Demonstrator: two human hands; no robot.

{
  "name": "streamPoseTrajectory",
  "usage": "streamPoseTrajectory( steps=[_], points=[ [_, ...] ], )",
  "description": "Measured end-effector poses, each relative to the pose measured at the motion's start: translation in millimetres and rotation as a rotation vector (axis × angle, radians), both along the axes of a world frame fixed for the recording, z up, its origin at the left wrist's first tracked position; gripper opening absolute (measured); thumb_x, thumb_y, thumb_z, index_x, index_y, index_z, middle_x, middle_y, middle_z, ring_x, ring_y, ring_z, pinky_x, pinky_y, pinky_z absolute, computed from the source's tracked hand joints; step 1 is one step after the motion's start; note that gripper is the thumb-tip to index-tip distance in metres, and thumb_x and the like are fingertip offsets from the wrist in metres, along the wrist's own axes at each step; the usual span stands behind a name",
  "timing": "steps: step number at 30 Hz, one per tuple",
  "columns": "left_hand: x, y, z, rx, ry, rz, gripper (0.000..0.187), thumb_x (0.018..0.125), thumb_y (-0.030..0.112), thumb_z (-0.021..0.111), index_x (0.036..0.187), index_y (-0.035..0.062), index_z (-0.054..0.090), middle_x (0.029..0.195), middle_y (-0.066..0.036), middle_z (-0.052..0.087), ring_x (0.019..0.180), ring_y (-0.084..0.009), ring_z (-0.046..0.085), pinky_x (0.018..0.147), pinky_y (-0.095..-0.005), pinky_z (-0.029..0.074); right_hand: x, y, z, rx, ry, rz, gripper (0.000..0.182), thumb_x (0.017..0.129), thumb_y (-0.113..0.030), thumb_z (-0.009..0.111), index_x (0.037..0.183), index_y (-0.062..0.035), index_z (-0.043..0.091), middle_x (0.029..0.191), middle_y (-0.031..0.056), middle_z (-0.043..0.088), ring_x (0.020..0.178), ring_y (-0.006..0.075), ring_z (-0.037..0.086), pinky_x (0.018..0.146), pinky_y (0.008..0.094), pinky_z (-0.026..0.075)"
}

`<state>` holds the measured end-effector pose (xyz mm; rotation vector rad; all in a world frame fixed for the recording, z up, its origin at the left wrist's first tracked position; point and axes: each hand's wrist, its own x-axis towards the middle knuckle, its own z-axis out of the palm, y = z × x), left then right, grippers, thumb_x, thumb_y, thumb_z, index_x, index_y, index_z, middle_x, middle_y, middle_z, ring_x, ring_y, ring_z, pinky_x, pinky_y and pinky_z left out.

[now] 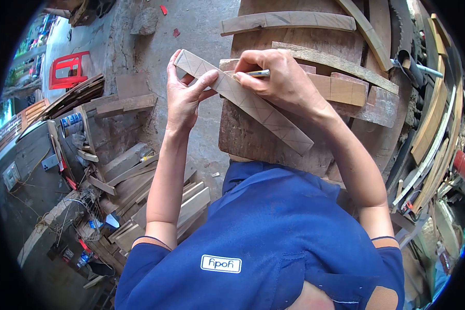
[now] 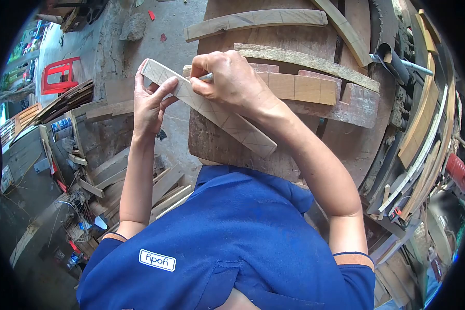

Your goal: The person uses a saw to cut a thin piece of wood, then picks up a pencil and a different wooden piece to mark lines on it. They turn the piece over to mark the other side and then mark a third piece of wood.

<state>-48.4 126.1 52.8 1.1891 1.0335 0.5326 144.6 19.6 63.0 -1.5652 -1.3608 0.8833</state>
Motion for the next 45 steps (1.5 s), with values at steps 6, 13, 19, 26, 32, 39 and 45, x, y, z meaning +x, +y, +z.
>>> streamPoseTrajectory(
  steps=[6,13,19,26,32,39,45],
  points=[
    [0.2,-0.9,1.5,0.014,0.008,-0.005,0.095,0.081,0.008,0.079,0.151,0.0097,0.015,0.12,-0.024,0.059,0.102,-0.0292,0.067,0.078,-0.0418,0.062,15.5,-42.4,12.1,-0.169,0.04,0.08,0.016,0.084,-0.013,0.062,0.087,0.0024,0.067,0.081,0.0186,0.069,0.079,0.0294,0.07,0.077,0.0395,0.055],
    [0.3,-1.2,2.0,0.015,0.008,-0.002,0.095,0.08,0.008,0.079,0.151,0.0098,0.015,0.12,-0.023,0.059,0.103,-0.0297,0.066,0.08,-0.0432,0.062,9.3,-39.8,19.5,-0.139,0.12,-0.035,0.018,0.086,-0.016,0.063,0.09,0.0016,0.068,0.084,0.017,0.071,0.08,0.0267,0.07,0.076,0.0378,0.055],
    [0.7,-1.3,2.6,-0.005,0.0,0.013,0.095,0.081,0.007,0.079,0.151,0.012,0.015,0.119,-0.022,0.06,0.103,-0.029,0.066,0.081,-0.0434,0.061,-4.6,-13.5,-4.8,-0.028,0.145,-0.064,0.019,0.086,-0.017,0.065,0.09,0.0008,0.068,0.086,0.0175,0.072,0.08,0.027,0.072,0.075,0.0378,0.056],
    [0.4,-2.2,1.8,-0.018,-0.02,0.023,0.094,0.08,0.006,0.079,0.151,0.0123,0.016,0.121,-0.021,0.059,0.104,-0.0279,0.065,0.081,-0.0431,0.061,-12.5,6.8,-4.9,0.059,0.022,-0.045,0.017,0.088,-0.014,0.065,0.092,0.0027,0.065,0.082,0.0147,0.07,0.076,0.0224,0.069,0.07,0.0342,0.054],
    [0.0,-3.2,2.5,-0.024,0.0,0.021,0.095,0.08,0.006,0.079,0.15,0.0123,0.016,0.121,-0.021,0.059,0.104,-0.0284,0.065,0.08,-0.043,0.062,10.2,-41.8,8.7,-0.084,-0.041,0.043,0.015,0.085,-0.013,0.064,0.087,0.0017,0.065,0.08,0.0153,0.069,0.075,0.0256,0.069,0.071,0.0352,0.054],
    [-10.3,-6.1,-0.7,-0.044,-0.072,0.053,0.087,0.081,0.006,0.078,0.147,0.0132,0.021,0.118,-0.017,0.058,0.102,-0.0267,0.066,0.078,-0.0416,0.062,10.8,-85.2,9.2,0.083,-0.143,-0.198,0.018,0.092,-0.017,0.064,0.099,-0.0009,0.069,0.089,0.015,0.071,0.081,0.0294,0.069,0.074,0.0382,0.053],
    [-53.5,-16.8,-7.4,-0.133,-0.084,0.131,0.076,0.088,0.009,0.07,0.147,0.0145,0.022,0.122,-0.013,0.052,0.105,-0.0249,0.063,0.083,-0.0412,0.06,37.1,-103.1,7.1,0.09,-0.772,-0.163,0.045,0.087,-0.027,0.071,0.127,-0.008,0.063,0.121,0.0115,0.064,0.116,0.0266,0.058,0.101,0.0412,0.042]
  ],
)
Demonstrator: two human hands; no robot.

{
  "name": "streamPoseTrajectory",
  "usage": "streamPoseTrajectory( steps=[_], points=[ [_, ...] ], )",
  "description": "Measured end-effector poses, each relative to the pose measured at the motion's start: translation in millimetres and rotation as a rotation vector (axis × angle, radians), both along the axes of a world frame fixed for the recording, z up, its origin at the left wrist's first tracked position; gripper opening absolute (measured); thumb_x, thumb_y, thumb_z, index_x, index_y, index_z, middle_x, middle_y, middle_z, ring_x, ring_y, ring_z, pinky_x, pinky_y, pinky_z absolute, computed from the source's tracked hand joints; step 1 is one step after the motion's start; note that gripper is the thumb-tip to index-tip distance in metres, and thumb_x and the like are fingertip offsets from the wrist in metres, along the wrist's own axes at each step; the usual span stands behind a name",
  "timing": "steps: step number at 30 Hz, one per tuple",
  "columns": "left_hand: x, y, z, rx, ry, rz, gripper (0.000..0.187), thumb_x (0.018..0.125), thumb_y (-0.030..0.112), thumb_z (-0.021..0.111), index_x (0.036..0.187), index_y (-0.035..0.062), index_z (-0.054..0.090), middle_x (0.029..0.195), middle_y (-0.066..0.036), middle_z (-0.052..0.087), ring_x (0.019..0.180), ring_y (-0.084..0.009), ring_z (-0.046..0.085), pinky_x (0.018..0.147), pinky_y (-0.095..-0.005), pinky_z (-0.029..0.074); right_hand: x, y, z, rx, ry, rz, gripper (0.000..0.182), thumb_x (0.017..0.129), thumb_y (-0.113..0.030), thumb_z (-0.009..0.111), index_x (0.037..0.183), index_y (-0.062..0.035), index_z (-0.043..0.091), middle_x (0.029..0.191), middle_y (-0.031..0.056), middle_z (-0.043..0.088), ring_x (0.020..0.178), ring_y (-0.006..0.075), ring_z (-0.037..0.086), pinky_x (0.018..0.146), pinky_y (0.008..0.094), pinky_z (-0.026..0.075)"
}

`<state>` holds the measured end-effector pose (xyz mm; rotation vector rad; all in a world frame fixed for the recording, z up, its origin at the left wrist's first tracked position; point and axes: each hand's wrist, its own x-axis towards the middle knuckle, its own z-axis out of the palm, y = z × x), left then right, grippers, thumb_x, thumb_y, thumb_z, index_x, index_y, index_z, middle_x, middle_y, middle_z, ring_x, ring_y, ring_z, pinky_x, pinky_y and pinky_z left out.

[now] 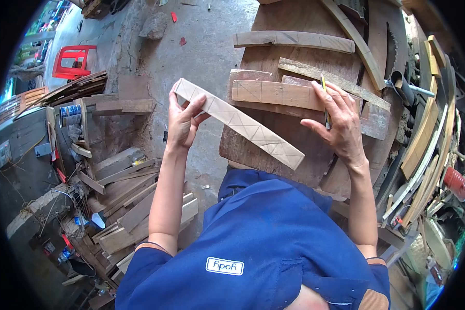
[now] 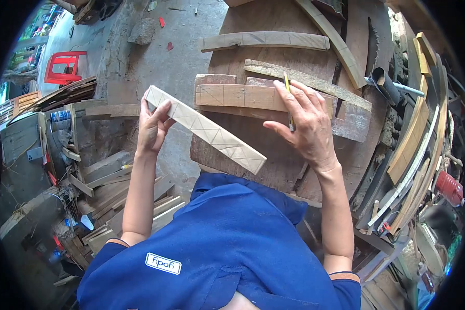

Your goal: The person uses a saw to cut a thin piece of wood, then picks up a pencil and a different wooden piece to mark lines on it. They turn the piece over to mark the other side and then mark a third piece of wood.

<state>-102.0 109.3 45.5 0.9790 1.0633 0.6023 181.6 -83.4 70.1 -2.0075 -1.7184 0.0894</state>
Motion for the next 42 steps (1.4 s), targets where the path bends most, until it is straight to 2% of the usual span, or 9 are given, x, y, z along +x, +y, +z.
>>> streamPoseTrajectory(
  steps=[12,18,20,24,25,30,32,37,42],
  points=[
    [-3.6,-17.5,2.2,-0.06,-0.21,0.178,0.063,0.09,0.008,0.065,0.141,0.0116,0.027,0.117,-0.017,0.053,0.099,-0.0296,0.067,0.081,-0.0452,0.063,4.9,-32.2,-17.6,-0.036,0.034,-0.115,0.05,0.08,-0.019,0.077,0.126,-0.0059,0.063,0.123,0.0119,0.062,0.114,0.0291,0.059,0.1,0.0401,0.043],
    [18.7,-32.4,7.1,-0.095,-0.237,0.238,0.057,0.092,0.011,0.064,0.139,0.0112,0.032,0.118,-0.013,0.053,0.103,-0.0285,0.066,0.088,-0.0442,0.061,12.7,-37.8,-0.2,0.098,0.206,-0.228,0.039,0.09,-0.025,0.072,0.122,-0.0029,0.066,0.118,0.0141,0.064,0.108,0.0275,0.063,0.092,0.037,0.05],
    [27.4,-38.2,9.7,-0.105,-0.254,0.264,0.053,0.092,0.01,0.064,0.136,0.0109,0.034,0.118,-0.013,0.053,0.105,-0.0287,0.065,0.089,-0.0445,0.06,14.8,-40.6,15.5,0.002,0.665,-0.28,0.039,0.092,-0.028,0.071,0.121,-0.0029,0.066,0.114,0.0118,0.065,0.108,0.023,0.062,0.093,0.0364,0.05],
    [46.7,-47.2,9.0,-0.159,-0.383,0.391,0.05,0.09,0.005,0.066,0.125,0.0106,0.031,0.114,-0.016,0.053,0.099,-0.0297,0.066,0.086,-0.0455,0.062,-0.5,-31.0,23.6,-0.098,1.253,-0.33,0.037,0.094,-0.028,0.068,0.116,0.0016,0.067,0.102,0.0084,0.066,0.085,0.0127,0.065,0.071,0.0266,0.055],
    [49.4,-50.2,9.7,-0.163,-0.388,0.394,0.05,0.091,0.005,0.065,0.126,0.011,0.03,0.114,-0.016,0.053,0.099,-0.0298,0.066,0.087,-0.0458,0.061,-2.6,-26.7,25.2,-0.076,1.231,-0.375,0.034,0.094,-0.026,0.069,0.112,0.0022,0.067,0.089,0.0057,0.067,0.073,0.0095,0.062,0.063,0.0226,0.053],
    [37.1,-56.9,6.4,-0.262,-0.404,0.334,0.037,0.092,0.008,0.066,0.121,0.0055,0.044,0.113,-0.015,0.059,0.101,-0.0273,0.066,0.09,-0.0441,0.06,15.2,-16.5,14.7,-0.094,1.221,-0.453,0.034,0.093,-0.028,0.07,0.111,0.0,0.068,0.079,0.0026,0.066,0.067,0.0059,0.058,0.057,0.0216,0.047],
    [25.3,-55.7,2.1,-0.325,-0.38,0.292,0.032,0.092,0.009,0.066,0.118,0.0037,0.049,0.112,-0.016,0.061,0.101,-0.0262,0.067,0.09,-0.0428,0.06,26.6,-13.6,14.3,-0.219,1.016,-0.497,0.034,0.093,-0.03,0.069,0.111,-0.0018,0.069,0.075,0.001,0.063,0.062,0.0043,0.053,0.053,0.0197,0.039],
    [16.3,-58.8,-8.2,-0.305,-0.288,0.072,0.029,0.091,0.011,0.068,0.115,0.0006,0.057,0.111,-0.015,0.065,0.101,-0.023,0.067,0.088,-0.0389,0.061,47.7,-5.1,18.1,-0.288,0.671,-0.379,0.037,0.095,-0.028,0.065,0.113,0.0047,0.064,0.094,0.0041,0.06,0.08,0.0107,0.054,0.074,0.0258,0.044],
    [21.9,-60.6,-10.9,-0.27,-0.252,0.025,0.03,0.091,0.013,0.069,0.116,0.0017,0.057,0.111,-0.012,0.064,0.102,-0.0203,0.066,0.089,-0.0362,0.059,58.9,-1.5,8.1,-0.267,0.56,-0.29,0.036,0.096,-0.026,0.063,0.114,0.0046,0.063,0.101,0.0095,0.06,0.084,0.016,0.057,0.08,0.0288,0.045]
  ],
)
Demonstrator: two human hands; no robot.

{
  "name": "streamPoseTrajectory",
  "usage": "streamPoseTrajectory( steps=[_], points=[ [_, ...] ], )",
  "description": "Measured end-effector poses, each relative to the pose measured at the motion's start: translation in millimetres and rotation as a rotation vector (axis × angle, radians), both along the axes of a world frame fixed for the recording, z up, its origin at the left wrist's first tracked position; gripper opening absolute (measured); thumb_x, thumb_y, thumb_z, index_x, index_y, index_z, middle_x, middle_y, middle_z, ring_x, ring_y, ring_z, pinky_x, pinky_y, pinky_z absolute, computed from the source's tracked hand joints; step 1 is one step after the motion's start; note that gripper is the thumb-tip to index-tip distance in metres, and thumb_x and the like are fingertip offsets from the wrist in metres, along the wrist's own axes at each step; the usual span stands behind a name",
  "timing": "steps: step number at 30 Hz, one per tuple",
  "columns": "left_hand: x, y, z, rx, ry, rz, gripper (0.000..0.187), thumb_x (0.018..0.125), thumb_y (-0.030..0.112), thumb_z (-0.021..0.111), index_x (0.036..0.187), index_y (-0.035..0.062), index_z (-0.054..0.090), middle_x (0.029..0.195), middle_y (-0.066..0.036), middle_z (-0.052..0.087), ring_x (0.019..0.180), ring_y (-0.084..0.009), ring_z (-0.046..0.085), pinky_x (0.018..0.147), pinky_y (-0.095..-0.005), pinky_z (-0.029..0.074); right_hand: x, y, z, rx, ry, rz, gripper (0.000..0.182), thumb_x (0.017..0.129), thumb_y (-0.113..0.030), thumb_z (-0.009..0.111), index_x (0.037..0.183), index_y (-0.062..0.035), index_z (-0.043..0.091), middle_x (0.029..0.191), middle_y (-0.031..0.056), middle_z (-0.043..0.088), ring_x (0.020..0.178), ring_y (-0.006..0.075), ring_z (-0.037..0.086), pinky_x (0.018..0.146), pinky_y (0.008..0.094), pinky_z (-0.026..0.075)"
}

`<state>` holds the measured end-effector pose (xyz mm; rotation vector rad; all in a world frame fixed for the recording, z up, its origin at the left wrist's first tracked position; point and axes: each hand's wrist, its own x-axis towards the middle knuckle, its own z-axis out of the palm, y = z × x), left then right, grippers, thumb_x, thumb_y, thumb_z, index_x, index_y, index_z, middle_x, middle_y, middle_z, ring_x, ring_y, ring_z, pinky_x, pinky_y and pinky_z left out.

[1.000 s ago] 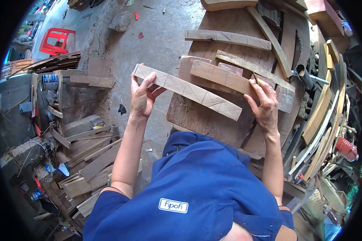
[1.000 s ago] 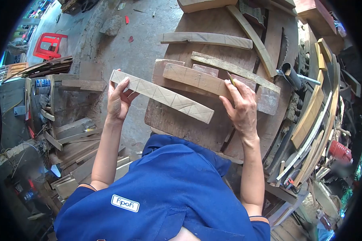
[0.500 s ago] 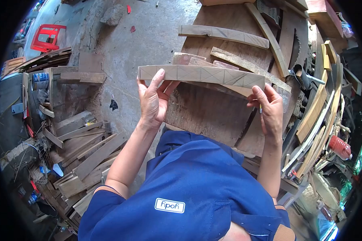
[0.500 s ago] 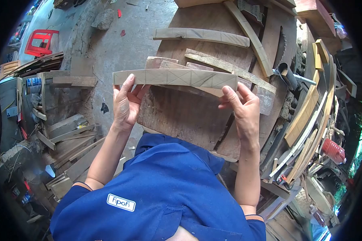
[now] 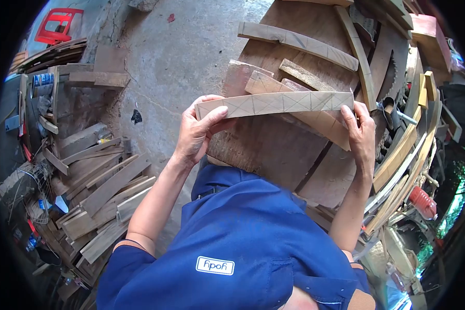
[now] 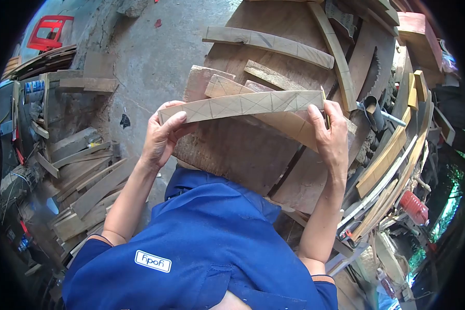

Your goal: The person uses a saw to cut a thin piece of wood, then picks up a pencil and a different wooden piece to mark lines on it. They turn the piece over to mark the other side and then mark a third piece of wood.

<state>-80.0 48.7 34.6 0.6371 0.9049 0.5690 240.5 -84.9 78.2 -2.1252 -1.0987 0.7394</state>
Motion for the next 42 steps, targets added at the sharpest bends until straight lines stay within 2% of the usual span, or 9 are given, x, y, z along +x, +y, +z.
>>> streamPoseTrajectory(
  steps=[8,16,22,34,42],
  points=[
    [5.5,0.5,0.9,-0.002,0.034,0.014,0.027,0.089,0.012,0.071,0.112,0.0026,0.059,0.106,-0.01,0.065,0.098,-0.0178,0.066,0.086,-0.0342,0.06,4.9,7.9,-5.2,-0.022,-0.025,0.005,0.036,0.096,-0.026,0.062,0.116,0.0046,0.063,0.105,0.0102,0.06,0.087,0.017,0.057,0.081,0.0306,0.046],
    [6.2,1.1,1.8,0.033,0.059,-0.016,0.024,0.088,0.012,0.073,0.107,0.0035,0.058,0.105,-0.009,0.064,0.097,-0.0161,0.065,0.086,-0.0331,0.06,12.9,10.3,-12.6,-0.056,0.044,0.0,0.038,0.096,-0.027,0.063,0.117,0.0046,0.063,0.109,0.0108,0.062,0.099,0.0191,0.058,0.092,0.0314,0.043],
    [8.6,1.7,4.2,0.018,0.067,-0.008,0.027,0.086,0.012,0.076,0.104,0.0014,0.058,0.104,-0.009,0.063,0.096,-0.0168,0.065,0.085,-0.0332,0.061,17.1,19.3,-12.0,-0.048,0.049,0.004,0.038,0.096,-0.027,0.062,0.117,0.0045,0.063,0.11,0.0105,0.062,0.1,0.0186,0.058,0.093,0.031,0.043],
    [8.7,1.5,7.7,0.016,0.081,-0.012,0.031,0.085,0.011,0.077,0.11,-0.001,0.064,0.105,-0.01,0.066,0.096,-0.0176,0.066,0.083,-0.0324,0.061,21.0,21.3,-14.9,-0.094,0.085,0.006,0.037,0.097,-0.026,0.061,0.118,0.0044,0.063,0.113,0.0107,0.062,0.105,0.0201,0.059,0.096,0.0312,0.042],
    [8.3,-0.6,5.2,0.02,0.083,-0.025,0.033,0.086,0.012,0.075,0.114,-0.0012,0.061,0.106,-0.01,0.066,0.097,-0.017,0.066,0.084,-0.0327,0.06,21.7,23.1,-14.0,-0.086,0.098,0.008,0.037,0.097,-0.026,0.061,0.118,0.0044,0.063,0.113,0.0098,0.062,0.106,0.019,0.059,0.097,0.0304,0.041]
  ],
)
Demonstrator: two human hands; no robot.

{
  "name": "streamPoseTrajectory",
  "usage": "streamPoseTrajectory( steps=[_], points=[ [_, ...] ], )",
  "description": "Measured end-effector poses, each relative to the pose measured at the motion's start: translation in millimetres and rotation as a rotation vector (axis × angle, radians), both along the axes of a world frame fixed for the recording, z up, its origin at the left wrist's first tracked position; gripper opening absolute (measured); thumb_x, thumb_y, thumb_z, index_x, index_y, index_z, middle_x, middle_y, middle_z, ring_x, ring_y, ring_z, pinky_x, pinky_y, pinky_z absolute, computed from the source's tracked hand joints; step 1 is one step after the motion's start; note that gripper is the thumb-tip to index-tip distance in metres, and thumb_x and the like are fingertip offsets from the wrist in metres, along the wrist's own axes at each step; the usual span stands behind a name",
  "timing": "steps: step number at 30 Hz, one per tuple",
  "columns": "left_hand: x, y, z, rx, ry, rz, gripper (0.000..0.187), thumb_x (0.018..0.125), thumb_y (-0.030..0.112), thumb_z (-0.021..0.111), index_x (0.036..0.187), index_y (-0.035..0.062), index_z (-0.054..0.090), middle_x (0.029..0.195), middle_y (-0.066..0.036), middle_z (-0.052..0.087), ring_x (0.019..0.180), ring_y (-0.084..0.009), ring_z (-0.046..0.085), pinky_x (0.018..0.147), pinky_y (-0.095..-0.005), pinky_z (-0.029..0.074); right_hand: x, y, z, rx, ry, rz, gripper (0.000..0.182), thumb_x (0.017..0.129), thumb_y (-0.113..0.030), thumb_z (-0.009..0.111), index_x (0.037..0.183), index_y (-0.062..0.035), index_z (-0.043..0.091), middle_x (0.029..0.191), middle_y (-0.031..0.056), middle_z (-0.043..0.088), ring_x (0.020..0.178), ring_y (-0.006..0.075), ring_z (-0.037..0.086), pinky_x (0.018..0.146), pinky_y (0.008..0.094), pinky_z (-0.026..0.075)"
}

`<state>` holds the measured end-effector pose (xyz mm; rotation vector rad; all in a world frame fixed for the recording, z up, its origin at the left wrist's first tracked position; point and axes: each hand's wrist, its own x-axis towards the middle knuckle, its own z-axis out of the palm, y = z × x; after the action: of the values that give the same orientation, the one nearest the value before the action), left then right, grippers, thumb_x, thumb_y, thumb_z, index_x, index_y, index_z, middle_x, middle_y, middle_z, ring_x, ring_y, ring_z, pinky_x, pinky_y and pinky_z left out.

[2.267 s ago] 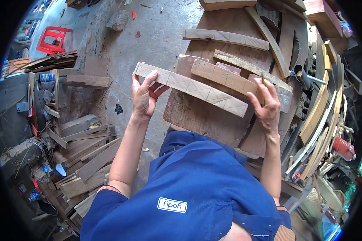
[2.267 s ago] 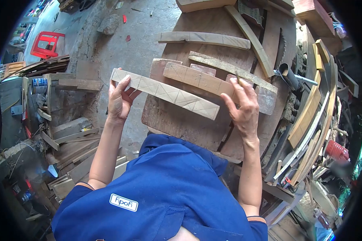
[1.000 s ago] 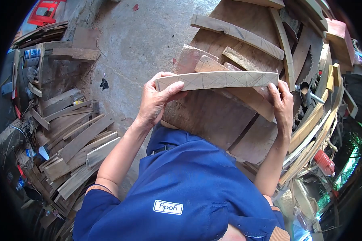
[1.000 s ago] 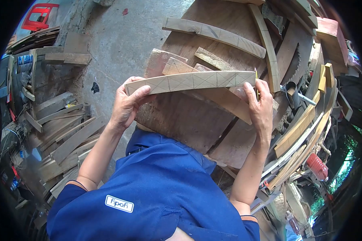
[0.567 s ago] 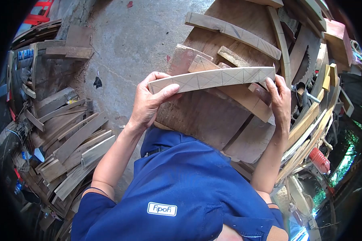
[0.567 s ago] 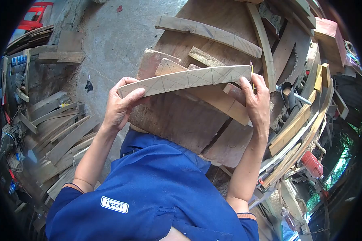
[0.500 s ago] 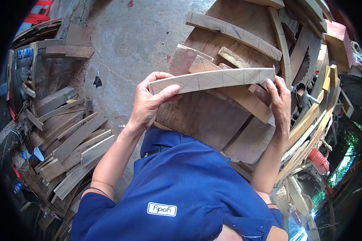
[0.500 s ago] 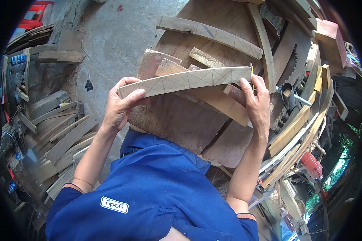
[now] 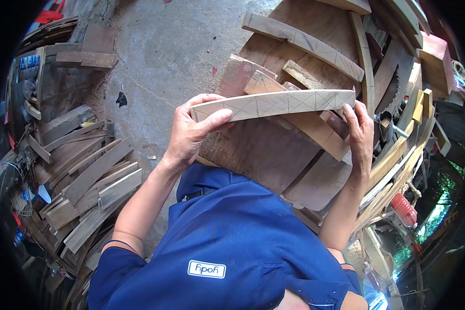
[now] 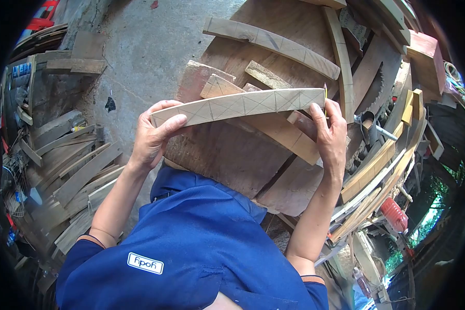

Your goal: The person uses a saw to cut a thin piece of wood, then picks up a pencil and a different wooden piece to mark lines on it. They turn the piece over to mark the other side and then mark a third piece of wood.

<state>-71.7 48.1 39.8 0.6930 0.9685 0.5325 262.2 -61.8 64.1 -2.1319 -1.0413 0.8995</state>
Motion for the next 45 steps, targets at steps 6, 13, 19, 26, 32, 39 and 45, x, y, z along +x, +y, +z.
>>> streamPoseTrajectory(
  steps=[6,13,19,26,32,39,45],
  points=[
    [1.0,-0.9,0.9,-0.004,-0.001,0.013,0.029,0.085,0.012,0.076,0.109,-0.0004,0.065,0.103,-0.009,0.067,0.095,-0.0159,0.066,0.082,-0.0311,0.06,0.6,1.8,1.5,-0.011,-0.001,-0.022,0.036,0.097,-0.025,0.061,0.118,0.0042,0.063,0.113,0.0082,0.061,0.105,0.0177,0.057,0.096,0.0296,0.041],
    [2.1,-0.5,-0.1,0.006,0.002,0.024,0.025,0.085,0.012,0.077,0.106,0.0005,0.068,0.101,-0.007,0.068,0.092,-0.0141,0.066,0.081,-0.0292,0.06,3.3,0.3,-1.5,-0.028,0.039,-0.022,0.04,0.097,-0.027,0.062,0.123,0.0028,0.061,0.115,0.0078,0.061,0.105,0.0173,0.057,0.096,0.03,0.042],
    [1.9,-1.8,-1.8,0.022,0.004,0.028,0.025,0.085,0.011,0.077,0.106,0.0002,0.068,0.101,-0.007,0.068,0.093,-0.0138,0.066,0.081,-0.0284,0.06,12.1,2.8,8.6,0.321,0.122,-0.273,0.058,0.091,-0.007,0.063,0.143,0.0037,0.041,0.138,0.0182,0.051,0.117,0.021,0.056,0.103,0.0328,0.045],
    [1.5,-2.0,-3.3,0.033,0.002,0.016,0.032,0.086,0.011,0.074,0.112,-0.0033,0.063,0.105,-0.012,0.067,0.095,-0.0172,0.067,0.081,-0.032,0.06,0.2,33.6,33.0,0.558,0.939,-0.304,0.05,0.088,0.004,0.067,0.132,0.0123,0.046,0.114,0.0252,0.065,0.106,0.0256,0.068,0.095,0.0295,0.057],
    [1.3,-0.8,-2.5,0.03,0.027,0.008,0.032,0.086,0.01,0.074,0.112,-0.0034,0.063,0.105,-0.012,0.067,0.095,-0.0177,0.067,0.083,-0.0324,0.06,-59.6,71.8,41.5,0.336,0.739,-0.042,0.042,0.104,-0.037,0.049,0.109,-0.0001,0.069,0.075,0.002,0.064,0.058,0.0063,0.054,0.054,0.0208,0.047],
    [2.4,-1.1,-3.9,0.042,0.016,0.037,0.026,0.085,0.011,0.076,0.106,-0.0006,0.067,0.099,-0.008,0.068,0.087,-0.0136,0.067,0.078,-0.027,0.059,-94.8,93.4,26.7,0.217,0.205,0.342,0.022,0.094,-0.022,0.068,0.096,0.0,0.07,0.077,0.0021,0.067,0.069,0.0079,0.061,0.058,0.0237,0.047],
    [2.4,-1.8,-5.5,0.05,0.012,0.041,0.029,0.085,0.012,0.077,0.108,-0.0018,0.066,0.1,-0.009,0.069,0.086,-0.0142,0.068,0.077,-0.027,0.059,-105.6,97.2,24.1,0.257,0.004,0.476,0.015,0.091,-0.02,0.07,0.093,-0.0053,0.069,0.074,0.0071,0.068,0.065,0.0168,0.063,0.066,0.0314,0.05]
  ],
)
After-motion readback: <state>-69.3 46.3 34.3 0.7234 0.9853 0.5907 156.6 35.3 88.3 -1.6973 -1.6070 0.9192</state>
